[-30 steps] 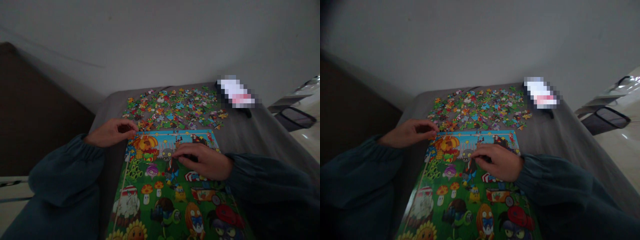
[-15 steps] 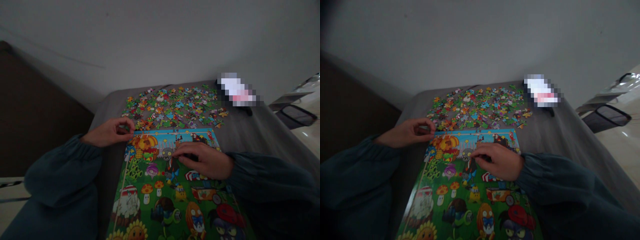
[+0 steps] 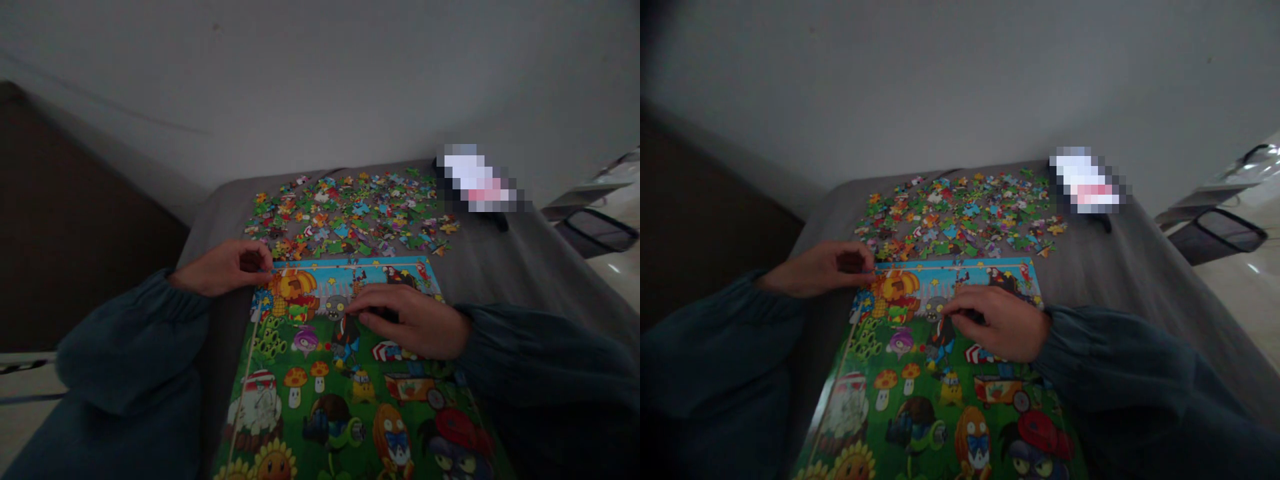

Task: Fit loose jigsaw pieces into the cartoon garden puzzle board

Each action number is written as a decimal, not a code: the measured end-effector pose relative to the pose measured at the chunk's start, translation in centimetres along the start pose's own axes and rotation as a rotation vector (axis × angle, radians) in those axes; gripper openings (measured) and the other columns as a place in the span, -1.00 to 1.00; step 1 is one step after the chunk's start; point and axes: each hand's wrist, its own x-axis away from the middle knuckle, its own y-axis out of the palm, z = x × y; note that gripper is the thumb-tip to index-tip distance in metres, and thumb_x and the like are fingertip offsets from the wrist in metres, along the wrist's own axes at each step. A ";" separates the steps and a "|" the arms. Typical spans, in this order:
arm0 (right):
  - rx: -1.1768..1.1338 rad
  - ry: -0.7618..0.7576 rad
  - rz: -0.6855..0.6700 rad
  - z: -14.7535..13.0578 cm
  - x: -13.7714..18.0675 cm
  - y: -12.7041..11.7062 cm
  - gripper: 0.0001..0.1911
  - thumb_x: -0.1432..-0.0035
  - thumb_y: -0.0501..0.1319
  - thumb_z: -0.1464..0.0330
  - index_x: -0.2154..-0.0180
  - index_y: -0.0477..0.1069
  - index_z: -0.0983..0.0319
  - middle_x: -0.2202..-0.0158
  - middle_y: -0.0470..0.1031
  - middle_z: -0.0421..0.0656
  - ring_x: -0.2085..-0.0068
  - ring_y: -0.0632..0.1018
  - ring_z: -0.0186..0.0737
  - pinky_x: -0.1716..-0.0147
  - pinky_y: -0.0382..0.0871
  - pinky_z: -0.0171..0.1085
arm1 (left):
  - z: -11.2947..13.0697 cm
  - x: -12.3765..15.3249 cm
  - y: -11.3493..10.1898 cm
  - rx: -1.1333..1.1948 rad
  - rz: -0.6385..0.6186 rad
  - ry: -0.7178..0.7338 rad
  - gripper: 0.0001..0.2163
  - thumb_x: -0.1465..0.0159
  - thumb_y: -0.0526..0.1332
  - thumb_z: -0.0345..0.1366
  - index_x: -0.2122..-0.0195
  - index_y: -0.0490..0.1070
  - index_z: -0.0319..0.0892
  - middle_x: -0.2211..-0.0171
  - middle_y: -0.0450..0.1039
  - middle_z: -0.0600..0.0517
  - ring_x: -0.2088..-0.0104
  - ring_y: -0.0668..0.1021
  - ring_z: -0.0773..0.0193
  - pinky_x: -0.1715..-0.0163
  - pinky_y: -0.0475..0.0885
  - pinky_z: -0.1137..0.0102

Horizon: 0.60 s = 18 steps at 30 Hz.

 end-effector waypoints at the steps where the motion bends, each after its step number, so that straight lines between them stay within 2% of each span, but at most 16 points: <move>1: -0.002 -0.001 0.000 0.0 0.0 0.0 -0.73 -0.36 0.10 0.38 0.07 0.55 0.25 0.18 0.58 -0.08 0.18 0.57 -0.23 0.16 0.45 -0.22 | 0.1 0.0 0.1 -0.021 0.002 0.003 -0.71 -0.10 0.42 -0.07 0.38 0.44 -0.15 0.44 0.48 0.09 0.43 0.50 0.34 0.43 0.45 0.45; 6: -0.010 -0.001 -0.010 0.0 0.0 -0.1 -0.72 -0.37 0.10 0.38 0.05 0.55 0.26 0.17 0.58 -0.08 0.16 0.58 -0.23 0.15 0.45 -0.22 | 0.3 -0.1 0.1 -0.176 0.045 0.047 -0.67 -0.10 0.42 0.01 0.35 0.47 -0.14 0.38 0.50 0.05 0.38 0.51 0.27 0.36 0.45 0.38; 10: -0.001 0.000 -0.009 0.0 0.0 -0.1 -0.72 -0.37 0.09 0.38 0.06 0.55 0.26 0.18 0.58 -0.08 0.18 0.58 -0.24 0.16 0.44 -0.24 | -0.2 -0.5 -0.2 -0.338 0.110 0.139 -0.56 -0.07 0.40 0.18 0.31 0.50 -0.12 0.25 0.51 0.01 0.22 0.53 0.17 0.15 0.45 0.30; 13: 0.014 -0.006 -0.001 0.0 0.0 -0.1 -0.73 -0.37 0.10 0.37 0.07 0.55 0.25 0.19 0.58 -0.09 0.20 0.58 -0.24 0.18 0.44 -0.25 | -0.6 -0.7 -0.4 -0.395 0.112 0.190 -0.50 -0.06 0.38 0.25 0.28 0.51 -0.11 0.19 0.51 0.01 0.12 0.51 0.14 -0.01 0.39 0.26; 18: 0.016 -0.011 -0.008 0.0 -0.1 -0.1 -0.73 -0.37 0.09 0.38 0.06 0.55 0.25 0.17 0.59 -0.08 0.18 0.58 -0.23 0.16 0.46 -0.23 | -0.7 -1.0 -0.2 -0.441 0.106 0.160 -0.48 -0.01 0.40 0.26 0.28 0.50 -0.10 0.21 0.52 0.02 0.14 0.50 0.12 0.01 0.38 0.24</move>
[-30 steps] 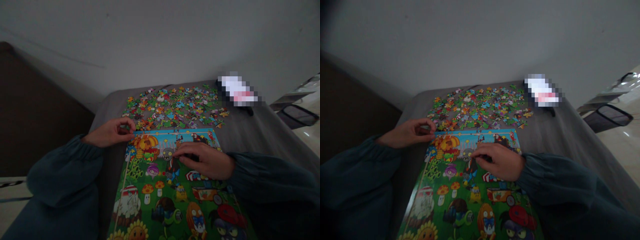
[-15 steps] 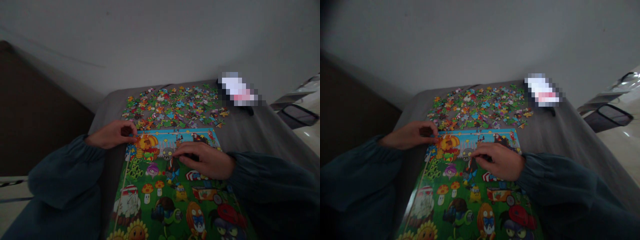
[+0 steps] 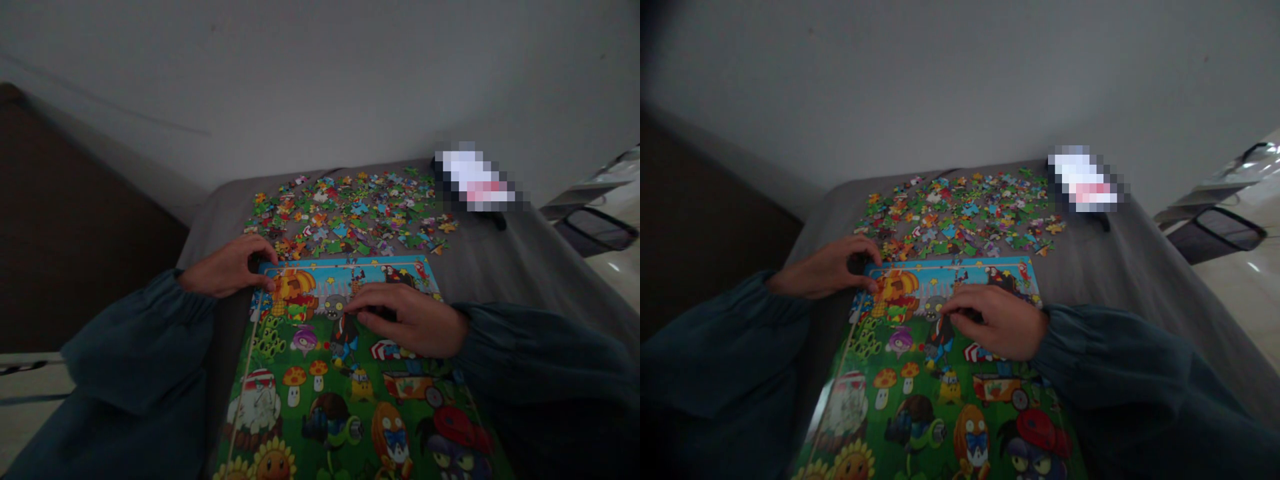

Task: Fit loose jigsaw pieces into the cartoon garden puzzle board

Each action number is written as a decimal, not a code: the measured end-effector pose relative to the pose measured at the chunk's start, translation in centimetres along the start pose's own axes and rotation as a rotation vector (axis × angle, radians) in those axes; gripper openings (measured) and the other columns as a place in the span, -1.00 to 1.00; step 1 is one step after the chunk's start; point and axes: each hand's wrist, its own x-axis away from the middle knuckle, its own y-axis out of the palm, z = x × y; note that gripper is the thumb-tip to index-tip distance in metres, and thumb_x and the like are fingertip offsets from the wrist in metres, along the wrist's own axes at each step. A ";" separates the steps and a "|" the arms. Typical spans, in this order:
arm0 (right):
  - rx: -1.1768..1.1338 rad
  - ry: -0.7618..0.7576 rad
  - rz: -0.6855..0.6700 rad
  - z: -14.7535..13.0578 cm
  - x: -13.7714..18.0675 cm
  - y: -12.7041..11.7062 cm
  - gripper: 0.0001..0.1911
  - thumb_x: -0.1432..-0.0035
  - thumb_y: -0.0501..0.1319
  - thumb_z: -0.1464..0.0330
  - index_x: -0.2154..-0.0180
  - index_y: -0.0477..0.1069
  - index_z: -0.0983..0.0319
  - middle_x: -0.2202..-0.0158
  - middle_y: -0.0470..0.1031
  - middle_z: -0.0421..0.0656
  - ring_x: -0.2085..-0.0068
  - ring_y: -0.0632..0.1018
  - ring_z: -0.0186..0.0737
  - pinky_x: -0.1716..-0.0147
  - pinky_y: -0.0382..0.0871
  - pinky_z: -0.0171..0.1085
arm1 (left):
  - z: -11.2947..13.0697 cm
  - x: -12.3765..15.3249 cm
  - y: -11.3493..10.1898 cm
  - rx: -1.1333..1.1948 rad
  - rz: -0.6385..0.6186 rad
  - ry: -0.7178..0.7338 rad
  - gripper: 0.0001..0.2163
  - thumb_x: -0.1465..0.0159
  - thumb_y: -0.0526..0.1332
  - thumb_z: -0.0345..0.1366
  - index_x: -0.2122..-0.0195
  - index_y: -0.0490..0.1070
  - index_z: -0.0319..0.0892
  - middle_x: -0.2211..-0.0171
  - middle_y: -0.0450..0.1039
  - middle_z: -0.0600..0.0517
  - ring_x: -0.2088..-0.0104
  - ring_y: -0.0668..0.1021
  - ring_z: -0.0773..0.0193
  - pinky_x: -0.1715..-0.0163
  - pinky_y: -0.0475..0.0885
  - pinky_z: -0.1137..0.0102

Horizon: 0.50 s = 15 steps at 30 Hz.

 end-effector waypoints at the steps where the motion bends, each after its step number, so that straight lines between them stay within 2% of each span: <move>1: 0.002 -0.001 0.004 0.0 0.0 0.0 -0.73 -0.37 0.09 0.39 0.07 0.55 0.25 0.17 0.59 -0.08 0.17 0.58 -0.23 0.15 0.46 -0.22 | 0.0 0.0 0.0 -0.005 0.001 -0.004 -0.48 0.00 0.41 0.25 0.28 0.50 -0.09 0.21 0.52 0.02 0.14 0.50 0.12 0.02 0.37 0.24; 8: -0.008 -0.027 0.012 0.3 0.0 0.1 -0.74 -0.37 0.09 0.40 0.06 0.54 0.24 0.15 0.60 -0.08 0.14 0.59 -0.23 0.10 0.48 -0.20 | -0.7 0.1 -0.5 -0.087 0.042 -0.025 -0.51 0.09 0.48 0.21 0.36 0.50 -0.08 0.28 0.50 0.04 0.18 0.48 0.11 0.11 0.33 0.30; 15: -0.002 -0.039 0.016 0.4 0.0 0.1 -0.73 -0.36 0.09 0.41 0.05 0.54 0.27 0.16 0.59 -0.07 0.16 0.58 -0.23 0.14 0.48 -0.21 | 0.7 0.2 -0.2 -0.056 0.001 -0.025 -0.57 0.00 0.47 0.13 0.38 0.48 -0.12 0.38 0.45 0.08 0.34 0.44 0.22 0.32 0.28 0.39</move>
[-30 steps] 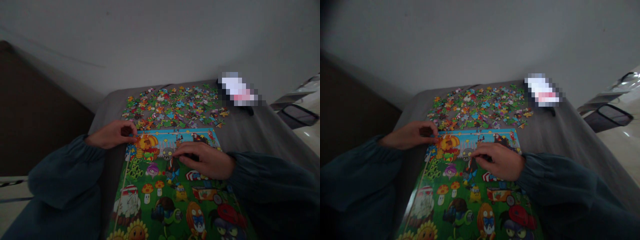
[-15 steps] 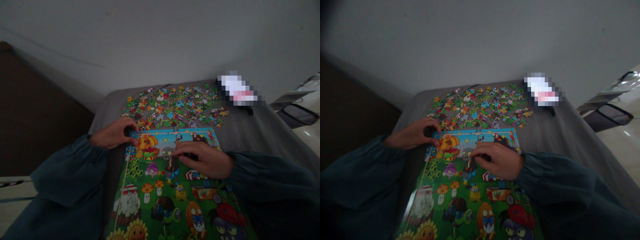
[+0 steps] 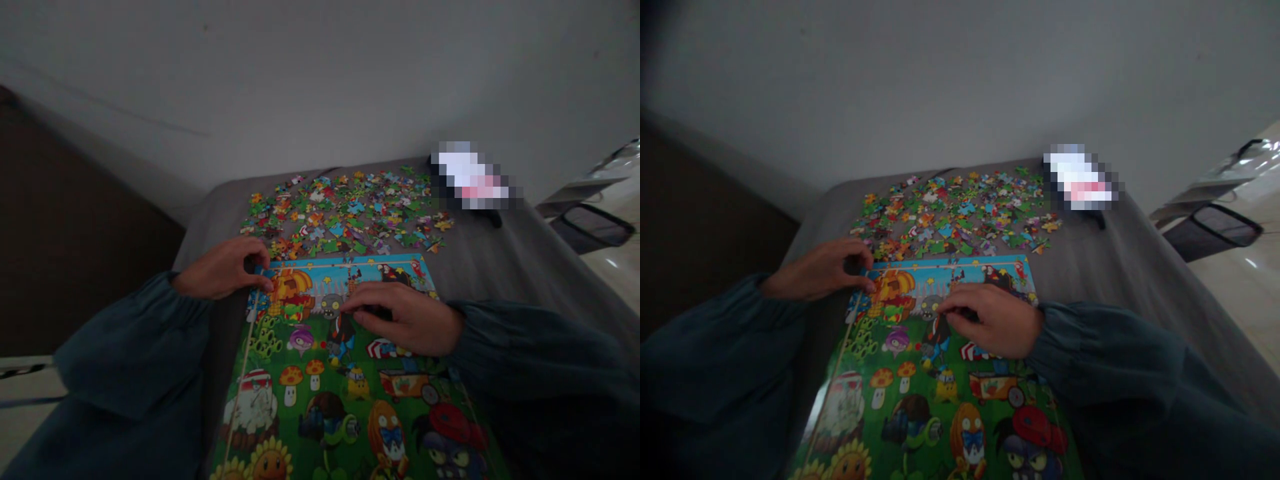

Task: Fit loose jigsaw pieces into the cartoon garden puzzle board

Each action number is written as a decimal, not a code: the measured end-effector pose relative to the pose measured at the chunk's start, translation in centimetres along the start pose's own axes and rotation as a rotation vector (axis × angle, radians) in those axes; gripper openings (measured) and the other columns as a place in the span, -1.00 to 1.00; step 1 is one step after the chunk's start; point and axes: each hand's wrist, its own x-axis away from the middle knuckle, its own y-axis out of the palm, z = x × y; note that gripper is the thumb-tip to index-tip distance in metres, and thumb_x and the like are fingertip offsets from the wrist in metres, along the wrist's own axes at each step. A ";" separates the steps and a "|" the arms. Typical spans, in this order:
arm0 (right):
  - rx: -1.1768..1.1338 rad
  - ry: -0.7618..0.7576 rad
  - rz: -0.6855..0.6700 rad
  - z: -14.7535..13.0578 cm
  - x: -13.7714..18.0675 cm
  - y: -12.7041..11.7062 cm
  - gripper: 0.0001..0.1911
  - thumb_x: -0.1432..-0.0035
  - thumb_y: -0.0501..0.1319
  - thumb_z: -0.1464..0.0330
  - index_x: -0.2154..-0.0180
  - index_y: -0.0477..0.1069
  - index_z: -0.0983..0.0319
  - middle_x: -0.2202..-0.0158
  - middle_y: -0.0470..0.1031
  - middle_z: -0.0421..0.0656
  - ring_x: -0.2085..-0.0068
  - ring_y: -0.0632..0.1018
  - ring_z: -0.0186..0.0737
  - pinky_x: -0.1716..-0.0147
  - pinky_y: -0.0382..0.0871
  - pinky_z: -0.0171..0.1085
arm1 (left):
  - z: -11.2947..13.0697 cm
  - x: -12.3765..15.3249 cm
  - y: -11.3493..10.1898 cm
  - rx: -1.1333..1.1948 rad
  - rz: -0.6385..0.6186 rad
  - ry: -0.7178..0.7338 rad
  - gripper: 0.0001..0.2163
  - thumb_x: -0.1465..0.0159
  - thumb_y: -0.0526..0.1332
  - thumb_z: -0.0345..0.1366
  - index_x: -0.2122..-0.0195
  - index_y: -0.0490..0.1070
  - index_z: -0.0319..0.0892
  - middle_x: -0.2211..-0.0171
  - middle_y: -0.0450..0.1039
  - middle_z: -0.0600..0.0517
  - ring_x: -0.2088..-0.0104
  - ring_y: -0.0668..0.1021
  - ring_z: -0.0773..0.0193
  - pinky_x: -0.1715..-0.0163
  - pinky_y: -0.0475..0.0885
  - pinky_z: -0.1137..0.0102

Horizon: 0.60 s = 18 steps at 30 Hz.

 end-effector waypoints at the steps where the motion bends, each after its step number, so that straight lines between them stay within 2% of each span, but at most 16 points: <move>1: -0.001 -0.001 0.002 0.0 0.0 0.0 -0.73 -0.36 0.09 0.41 0.05 0.54 0.27 0.16 0.59 -0.07 0.16 0.58 -0.23 0.14 0.48 -0.21 | 0.2 0.0 0.0 -0.001 0.005 0.008 -0.57 0.00 0.46 0.14 0.39 0.47 -0.12 0.39 0.45 0.08 0.34 0.44 0.23 0.32 0.27 0.39; 9: -0.012 0.008 -0.007 0.0 0.0 0.0 -0.73 -0.36 0.09 0.39 0.05 0.54 0.26 0.14 0.61 -0.05 0.14 0.60 -0.20 0.12 0.48 -0.20 | 1.0 0.2 0.0 -0.055 -0.010 0.001 -0.58 -0.06 0.41 0.18 0.41 0.47 -0.09 0.38 0.45 0.06 0.32 0.46 0.18 0.30 0.27 0.34; 18: -0.004 0.040 -0.008 -0.1 0.1 0.1 -0.74 -0.36 0.12 0.38 0.05 0.55 0.21 0.12 0.61 -0.09 0.14 0.60 -0.22 0.11 0.50 -0.22 | 2.5 0.8 0.0 -0.117 -0.033 -0.023 -0.72 -0.11 0.42 0.01 0.42 0.49 -0.07 0.33 0.50 0.07 0.26 0.51 0.15 0.30 0.26 0.34</move>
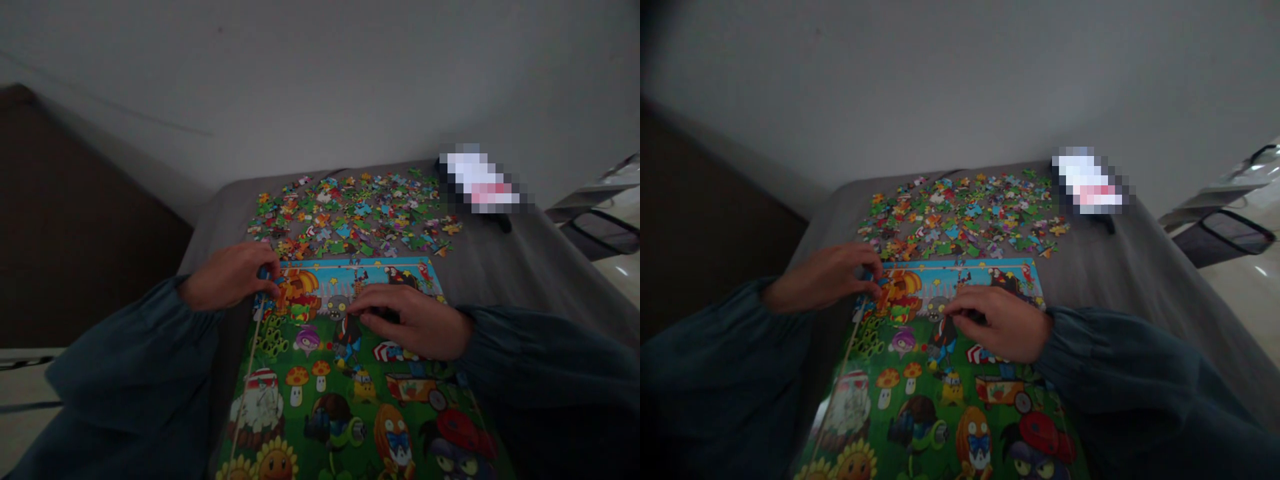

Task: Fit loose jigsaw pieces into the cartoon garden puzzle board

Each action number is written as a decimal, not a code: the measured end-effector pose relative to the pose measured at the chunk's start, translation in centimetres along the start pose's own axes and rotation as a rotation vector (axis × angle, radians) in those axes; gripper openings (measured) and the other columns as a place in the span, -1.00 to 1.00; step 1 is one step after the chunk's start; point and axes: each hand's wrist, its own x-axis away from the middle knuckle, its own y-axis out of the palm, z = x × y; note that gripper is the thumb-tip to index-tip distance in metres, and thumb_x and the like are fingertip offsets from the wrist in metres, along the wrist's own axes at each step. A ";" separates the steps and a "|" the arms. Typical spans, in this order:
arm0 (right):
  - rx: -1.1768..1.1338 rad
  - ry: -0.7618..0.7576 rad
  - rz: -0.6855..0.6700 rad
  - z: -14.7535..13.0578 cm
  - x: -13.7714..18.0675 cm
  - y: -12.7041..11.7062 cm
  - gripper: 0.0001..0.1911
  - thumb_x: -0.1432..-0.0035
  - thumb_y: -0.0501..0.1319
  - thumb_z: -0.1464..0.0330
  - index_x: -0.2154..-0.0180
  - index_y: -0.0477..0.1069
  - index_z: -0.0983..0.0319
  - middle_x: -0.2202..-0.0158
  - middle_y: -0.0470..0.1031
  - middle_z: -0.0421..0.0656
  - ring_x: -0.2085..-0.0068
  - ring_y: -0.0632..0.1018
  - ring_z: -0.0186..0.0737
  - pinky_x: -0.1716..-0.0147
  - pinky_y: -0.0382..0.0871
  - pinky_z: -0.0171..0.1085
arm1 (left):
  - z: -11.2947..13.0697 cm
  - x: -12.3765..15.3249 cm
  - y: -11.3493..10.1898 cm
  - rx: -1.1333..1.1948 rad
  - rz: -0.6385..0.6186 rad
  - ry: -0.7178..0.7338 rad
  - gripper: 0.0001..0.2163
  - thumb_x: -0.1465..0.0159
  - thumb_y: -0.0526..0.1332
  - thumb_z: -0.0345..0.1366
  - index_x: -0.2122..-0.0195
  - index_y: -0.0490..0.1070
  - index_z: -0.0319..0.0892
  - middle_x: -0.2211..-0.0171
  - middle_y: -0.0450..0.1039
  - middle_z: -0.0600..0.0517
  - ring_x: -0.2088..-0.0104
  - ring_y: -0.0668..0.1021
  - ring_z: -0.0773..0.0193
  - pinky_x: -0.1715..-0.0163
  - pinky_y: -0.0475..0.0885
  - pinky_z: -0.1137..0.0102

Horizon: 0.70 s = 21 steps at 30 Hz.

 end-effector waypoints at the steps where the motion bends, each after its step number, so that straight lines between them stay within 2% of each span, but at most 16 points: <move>1: -0.001 -0.001 0.003 0.0 0.0 0.0 -0.74 -0.36 0.12 0.38 0.05 0.55 0.21 0.12 0.61 -0.08 0.13 0.60 -0.22 0.11 0.50 -0.22 | -0.1 0.1 -0.1 0.006 -0.007 -0.001 -0.72 -0.12 0.42 0.01 0.42 0.50 -0.07 0.34 0.50 0.07 0.27 0.51 0.16 0.29 0.26 0.35; 3: -0.002 -0.003 0.008 0.1 0.1 0.0 -0.74 -0.36 0.11 0.38 0.04 0.55 0.22 0.11 0.60 -0.07 0.13 0.60 -0.22 0.10 0.50 -0.20 | -0.6 0.2 -0.3 0.010 -0.012 -0.007 -0.73 -0.13 0.40 0.02 0.40 0.50 -0.07 0.33 0.51 0.07 0.28 0.51 0.17 0.29 0.28 0.34; 8: 0.005 -0.009 -0.011 0.0 0.0 -0.1 -0.72 -0.37 0.09 0.38 0.05 0.54 0.25 0.16 0.60 -0.06 0.15 0.60 -0.21 0.12 0.49 -0.19 | -1.0 0.6 -0.6 0.002 0.091 -0.002 -0.71 -0.22 0.31 0.04 0.32 0.47 -0.09 0.26 0.50 0.02 0.23 0.51 0.13 0.19 0.31 0.29; 13: 0.012 0.023 0.007 -0.1 0.2 0.2 -0.73 -0.36 0.11 0.37 0.04 0.55 0.16 0.10 0.63 -0.10 0.09 0.62 -0.20 0.05 0.51 -0.19 | -0.2 0.5 0.6 -0.071 0.076 -0.037 -0.50 -0.15 0.34 0.20 0.15 0.44 -0.13 0.05 0.39 -0.09 0.00 0.43 -0.03 -0.04 0.32 0.13; 16: 0.017 0.023 0.029 0.2 0.3 0.5 -0.74 -0.38 0.11 0.28 0.08 0.57 0.12 0.10 0.64 -0.11 0.08 0.63 -0.16 0.05 0.54 -0.17 | -0.6 0.4 1.2 -0.070 0.018 -0.152 -0.45 -0.10 0.39 0.19 0.08 0.42 -0.13 -0.03 0.31 -0.12 -0.05 0.39 -0.08 -0.07 0.32 0.06; 21: 0.013 0.000 0.030 0.4 0.2 0.7 -0.71 -0.40 0.09 0.24 0.09 0.58 0.12 0.10 0.63 -0.10 0.07 0.64 -0.13 0.06 0.54 -0.17 | -1.5 0.2 1.1 -0.082 0.061 -0.223 -0.47 -0.13 0.36 0.20 0.06 0.40 -0.09 -0.05 0.27 -0.10 -0.11 0.34 -0.12 -0.11 0.27 0.01</move>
